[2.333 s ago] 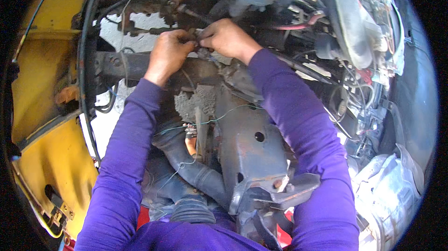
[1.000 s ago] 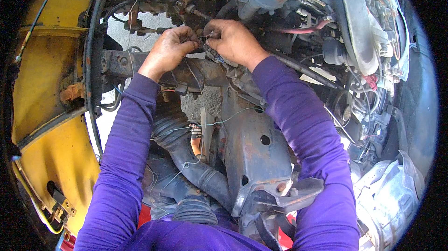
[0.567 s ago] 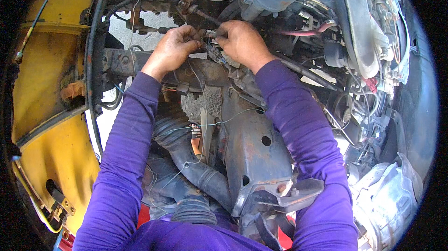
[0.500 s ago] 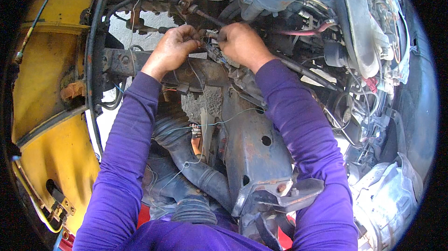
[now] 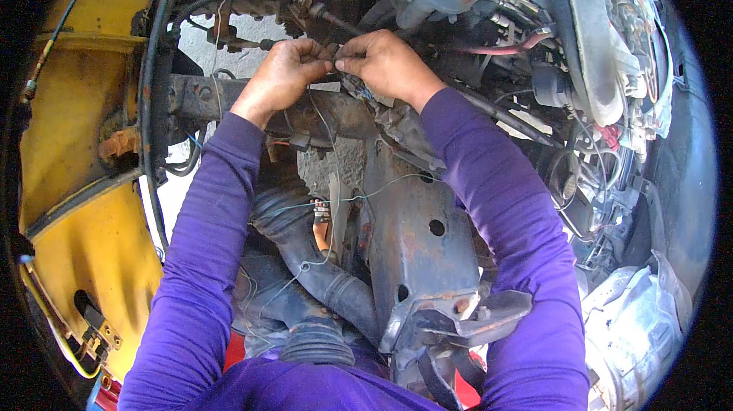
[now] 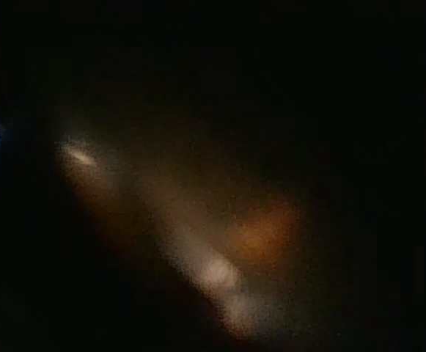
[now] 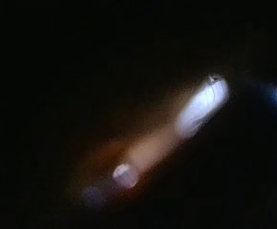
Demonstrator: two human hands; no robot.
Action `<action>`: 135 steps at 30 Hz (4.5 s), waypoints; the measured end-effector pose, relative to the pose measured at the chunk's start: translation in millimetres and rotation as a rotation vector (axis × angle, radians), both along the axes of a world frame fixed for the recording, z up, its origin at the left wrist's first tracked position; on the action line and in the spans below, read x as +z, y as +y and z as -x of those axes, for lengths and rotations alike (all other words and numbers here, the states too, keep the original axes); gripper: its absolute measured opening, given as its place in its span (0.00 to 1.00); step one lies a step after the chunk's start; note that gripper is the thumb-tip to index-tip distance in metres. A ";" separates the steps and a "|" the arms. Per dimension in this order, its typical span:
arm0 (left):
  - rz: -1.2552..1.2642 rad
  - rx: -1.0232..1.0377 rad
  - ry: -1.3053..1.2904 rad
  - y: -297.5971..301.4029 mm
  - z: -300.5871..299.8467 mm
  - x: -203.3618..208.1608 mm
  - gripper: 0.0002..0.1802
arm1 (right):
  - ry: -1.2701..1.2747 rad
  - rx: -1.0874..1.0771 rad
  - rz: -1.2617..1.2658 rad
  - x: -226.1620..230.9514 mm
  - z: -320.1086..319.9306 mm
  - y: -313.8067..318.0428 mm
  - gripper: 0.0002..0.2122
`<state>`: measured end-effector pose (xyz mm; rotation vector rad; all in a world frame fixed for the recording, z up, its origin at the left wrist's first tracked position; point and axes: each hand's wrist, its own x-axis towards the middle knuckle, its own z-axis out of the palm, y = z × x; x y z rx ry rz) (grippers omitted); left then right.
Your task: The person works on a vehicle's engine wiring, stripping wire ends with pliers, twisting wires together, and securing connections with electrical tape. The person repeatedly reaches into the engine bay to adjust and tape the wiring harness.
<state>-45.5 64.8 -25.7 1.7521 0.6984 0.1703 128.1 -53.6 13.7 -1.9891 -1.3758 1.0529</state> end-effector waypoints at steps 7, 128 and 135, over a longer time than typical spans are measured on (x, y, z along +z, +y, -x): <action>0.021 -0.050 0.037 0.2 0.3 8.6 0.14 | -0.012 -0.050 -0.063 0.0 4.3 -1.1 0.13; -0.192 0.087 -0.030 -27.0 0.1 2.8 0.09 | -0.032 -0.055 0.269 -6.5 -16.1 -3.6 0.11; -0.222 0.098 -0.019 -28.0 0.2 -0.4 0.10 | 0.113 -0.097 0.160 -3.5 -13.5 -5.8 0.12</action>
